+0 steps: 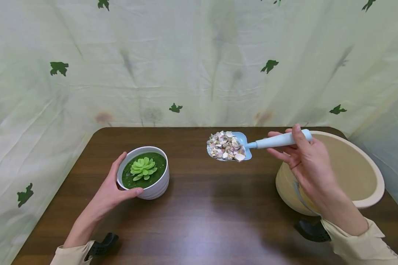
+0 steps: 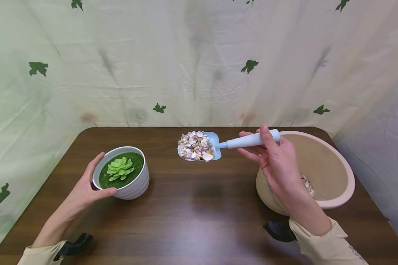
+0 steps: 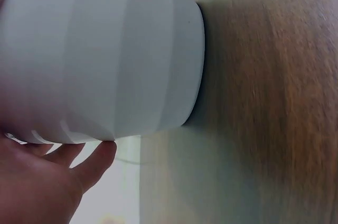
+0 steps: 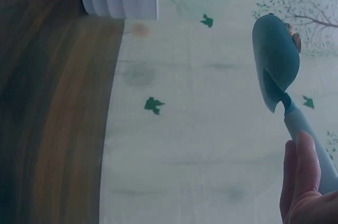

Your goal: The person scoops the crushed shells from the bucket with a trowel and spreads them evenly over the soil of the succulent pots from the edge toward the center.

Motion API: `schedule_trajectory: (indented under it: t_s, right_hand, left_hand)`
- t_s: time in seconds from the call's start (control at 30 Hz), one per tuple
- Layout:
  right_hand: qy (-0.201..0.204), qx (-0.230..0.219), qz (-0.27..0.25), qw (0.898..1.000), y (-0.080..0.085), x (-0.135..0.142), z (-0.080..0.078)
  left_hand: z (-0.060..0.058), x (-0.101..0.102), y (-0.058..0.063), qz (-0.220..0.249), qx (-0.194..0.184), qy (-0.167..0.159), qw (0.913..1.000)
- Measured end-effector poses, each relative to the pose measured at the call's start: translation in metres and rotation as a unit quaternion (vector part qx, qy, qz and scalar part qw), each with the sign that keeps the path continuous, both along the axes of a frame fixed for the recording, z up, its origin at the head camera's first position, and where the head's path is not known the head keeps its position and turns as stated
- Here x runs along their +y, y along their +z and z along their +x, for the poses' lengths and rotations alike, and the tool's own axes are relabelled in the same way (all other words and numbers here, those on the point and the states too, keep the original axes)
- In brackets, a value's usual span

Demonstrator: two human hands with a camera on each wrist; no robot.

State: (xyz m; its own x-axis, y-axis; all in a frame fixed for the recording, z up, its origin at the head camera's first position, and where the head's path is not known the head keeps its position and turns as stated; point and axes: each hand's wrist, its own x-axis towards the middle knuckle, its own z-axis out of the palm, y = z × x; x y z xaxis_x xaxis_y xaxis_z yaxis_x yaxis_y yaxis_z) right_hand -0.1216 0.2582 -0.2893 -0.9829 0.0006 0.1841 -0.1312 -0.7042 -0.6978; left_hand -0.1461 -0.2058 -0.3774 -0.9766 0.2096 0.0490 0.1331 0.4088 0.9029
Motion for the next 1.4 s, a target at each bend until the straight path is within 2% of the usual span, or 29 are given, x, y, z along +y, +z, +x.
schedule_trajectory:
  t_s: [0.3, 0.83, 1.23, 1.4]
  right_hand:
    - [-0.009, -0.019, 0.028, 0.999, -0.006, -0.023, -0.008]
    - [-0.032, -0.068, 0.068, 0.995, -0.031, -0.073, -0.030]
    - [-0.031, -0.067, 0.077, 0.994, -0.049, -0.109, -0.049]
    - [-0.026, -0.064, 0.084, 0.994, -0.053, -0.117, -0.055]
  left_hand:
    - [-0.002, 0.006, 0.001, -0.006, -0.002, 0.004, 1.0000]
    - [-0.002, 0.006, 0.000, -0.004, 0.004, 0.005, 1.0000]
    - [-0.004, 0.007, 0.000, -0.009, 0.000, 0.004, 1.0000]
    - [-0.005, 0.008, -0.003, 0.014, 0.010, 0.009, 0.9998]
